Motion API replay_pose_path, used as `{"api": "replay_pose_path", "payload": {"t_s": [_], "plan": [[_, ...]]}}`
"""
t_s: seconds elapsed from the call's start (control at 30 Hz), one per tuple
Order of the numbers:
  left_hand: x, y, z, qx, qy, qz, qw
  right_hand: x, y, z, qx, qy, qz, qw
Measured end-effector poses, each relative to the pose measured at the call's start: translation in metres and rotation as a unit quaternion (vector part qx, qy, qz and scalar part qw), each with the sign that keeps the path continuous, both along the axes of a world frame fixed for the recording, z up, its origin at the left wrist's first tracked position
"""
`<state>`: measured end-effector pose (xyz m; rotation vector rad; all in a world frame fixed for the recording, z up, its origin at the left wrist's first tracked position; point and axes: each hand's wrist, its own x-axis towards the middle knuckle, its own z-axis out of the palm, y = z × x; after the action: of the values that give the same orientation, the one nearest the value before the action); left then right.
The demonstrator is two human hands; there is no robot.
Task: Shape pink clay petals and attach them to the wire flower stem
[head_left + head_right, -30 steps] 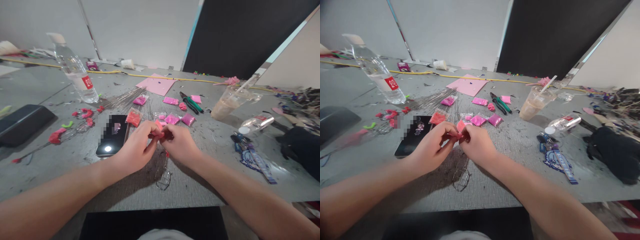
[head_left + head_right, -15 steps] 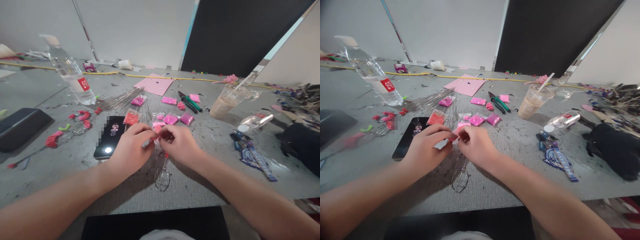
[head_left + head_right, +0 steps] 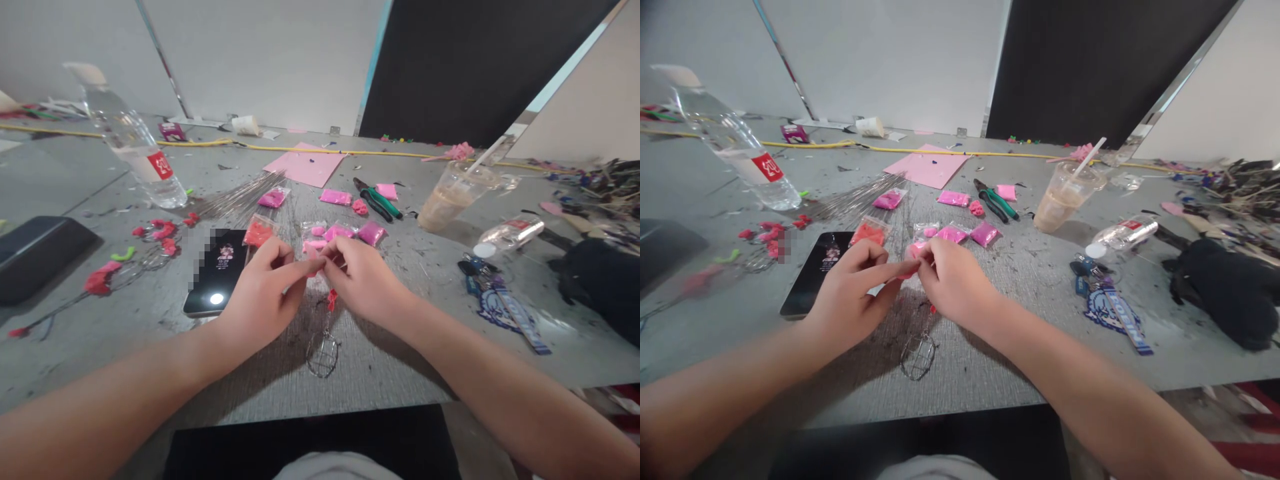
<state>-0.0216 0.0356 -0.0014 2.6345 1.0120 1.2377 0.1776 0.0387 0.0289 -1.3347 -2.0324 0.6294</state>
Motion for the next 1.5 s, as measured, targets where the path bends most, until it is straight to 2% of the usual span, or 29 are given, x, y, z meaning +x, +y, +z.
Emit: {"api": "replay_pose_path", "payload": {"t_s": [0.1,0.2,0.33,0.43,0.57,0.7,0.93,1.1,1.23,1.37,1.5], "plan": [[0.002,-0.001,-0.001,-0.009,-0.01,-0.006,1.0,0.0,0.0,0.001,-0.043,0.024,0.015,0.999],[0.007,-0.003,0.0,-0.093,-0.053,0.026,0.994,-0.001,0.002,-0.001,-0.057,0.05,-0.005,0.997],[0.012,-0.005,0.003,-0.269,-0.154,0.037,0.95,-0.003,0.004,-0.004,-0.038,0.086,-0.033,0.995],[0.013,-0.003,0.004,-0.32,-0.217,0.009,0.922,-0.004,0.002,-0.005,-0.02,0.115,-0.032,0.993],[0.012,-0.001,0.005,-0.33,-0.246,-0.011,0.911,-0.004,0.001,-0.006,-0.008,0.144,-0.022,0.989],[0.013,-0.002,0.008,-0.333,-0.23,0.01,0.914,-0.004,-0.001,-0.007,0.001,0.199,0.017,0.98],[0.013,-0.002,0.009,-0.332,-0.236,0.012,0.913,-0.008,-0.005,-0.004,0.035,0.193,0.024,0.98],[0.011,0.002,0.01,-0.324,-0.24,0.052,0.914,-0.01,-0.004,-0.006,0.045,0.21,0.034,0.976],[0.01,0.006,0.011,-0.339,-0.24,0.058,0.908,-0.011,-0.004,-0.006,-0.004,0.261,0.037,0.965],[0.009,0.009,0.01,-0.375,-0.249,0.03,0.892,-0.008,0.0,-0.006,-0.069,0.298,0.023,0.952],[0.009,0.01,0.008,-0.399,-0.265,0.005,0.878,-0.005,0.006,-0.001,-0.188,0.374,0.032,0.907]]}}
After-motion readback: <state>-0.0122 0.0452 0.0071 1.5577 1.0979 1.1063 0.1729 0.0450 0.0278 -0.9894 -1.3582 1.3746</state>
